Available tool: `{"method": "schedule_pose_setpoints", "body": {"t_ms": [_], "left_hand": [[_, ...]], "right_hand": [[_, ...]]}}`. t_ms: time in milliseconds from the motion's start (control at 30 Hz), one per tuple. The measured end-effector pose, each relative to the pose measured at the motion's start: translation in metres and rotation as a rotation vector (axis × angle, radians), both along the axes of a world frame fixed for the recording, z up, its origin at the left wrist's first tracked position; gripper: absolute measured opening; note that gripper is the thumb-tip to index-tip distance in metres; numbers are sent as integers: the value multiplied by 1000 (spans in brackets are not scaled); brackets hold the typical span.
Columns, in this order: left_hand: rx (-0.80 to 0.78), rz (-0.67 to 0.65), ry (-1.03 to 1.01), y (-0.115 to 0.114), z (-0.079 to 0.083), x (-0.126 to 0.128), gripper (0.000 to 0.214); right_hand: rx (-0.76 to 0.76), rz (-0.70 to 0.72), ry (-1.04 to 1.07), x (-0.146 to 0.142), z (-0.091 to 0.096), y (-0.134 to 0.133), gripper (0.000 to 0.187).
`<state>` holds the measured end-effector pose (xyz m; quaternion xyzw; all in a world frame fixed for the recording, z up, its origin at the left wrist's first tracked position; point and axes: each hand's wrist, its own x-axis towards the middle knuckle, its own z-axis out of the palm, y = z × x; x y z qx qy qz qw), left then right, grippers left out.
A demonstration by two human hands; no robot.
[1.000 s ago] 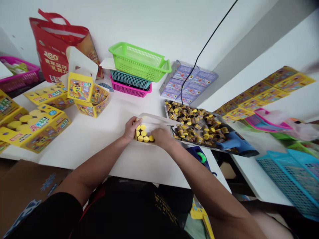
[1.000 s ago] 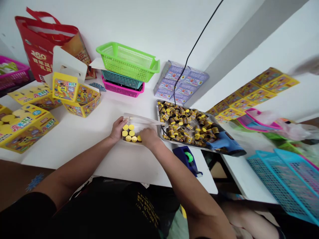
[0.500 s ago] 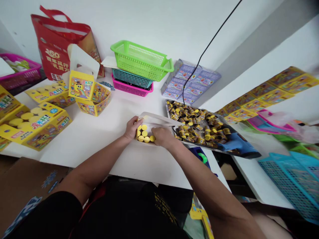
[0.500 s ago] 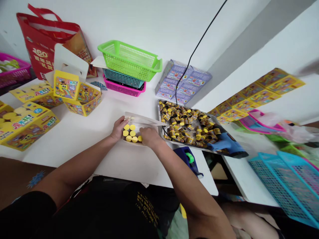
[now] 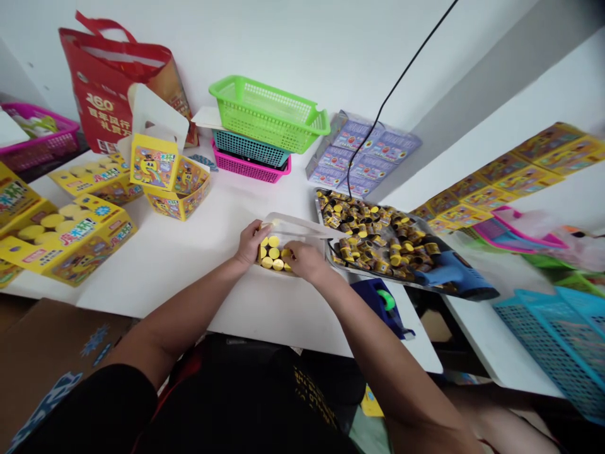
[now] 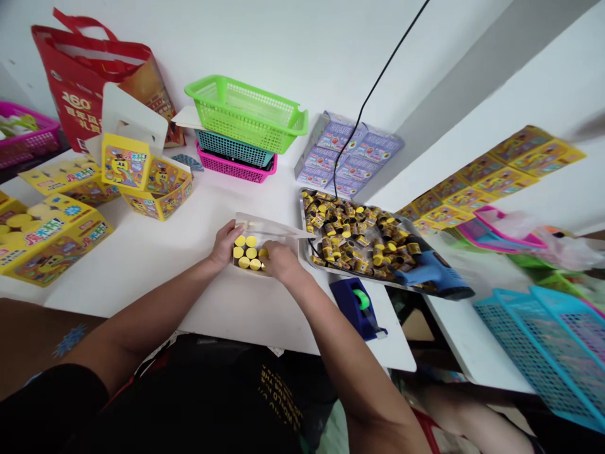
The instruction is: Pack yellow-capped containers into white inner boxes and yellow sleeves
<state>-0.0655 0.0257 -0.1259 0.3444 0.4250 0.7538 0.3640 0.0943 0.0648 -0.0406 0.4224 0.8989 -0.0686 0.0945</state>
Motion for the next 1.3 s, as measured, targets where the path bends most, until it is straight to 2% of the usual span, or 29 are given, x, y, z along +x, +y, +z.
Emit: {"method": "schedule_pose_setpoints", "body": {"t_ms": [133,233,367,500,533,600,667,733,833,967,1033,1133,1233,1300], "left_hand": [[-42,7,-22,-1,3,1,52],[-51,18,-24,-2,4,1,53],[-33,16,-8,0,2,-1,52],[-33,40,-20,3,-1,-8,51],[-32,52,-30,4,-2,-9,51],[-21,75,-49,7,-3,-13,50],[-14,89,-63,9,-4,-14,50],[-9,87,-63,10,-6,-15,49],[9,57,-50,8,-7,-14,47],[14,33,-71,5,-3,-12,49],[8,30,-99,3,1,-11,51],[-12,31,-126,2,5,-9,53],[-48,25,-126,2,5,-7,52],[-66,16,-115,2,2,-4,51]], "right_hand": [[-73,-74,93,4,-9,-3,39],[-125,-150,158,-1,-12,-7,37],[-145,-181,232,-2,-8,-15,40],[-33,-144,432,34,9,-18,30],[-10,-170,511,48,13,-17,28],[47,-330,609,76,15,-12,34],[119,-513,534,96,9,-5,33],[139,-581,329,104,-5,1,26],[107,-523,74,99,-29,3,27],[162,-508,39,97,-46,-2,25],[123,-569,159,105,-45,-4,25],[-43,-612,601,117,-39,-10,40],[-210,-430,1006,112,-31,-23,43],[-205,-282,1075,96,-26,-30,36]]}}
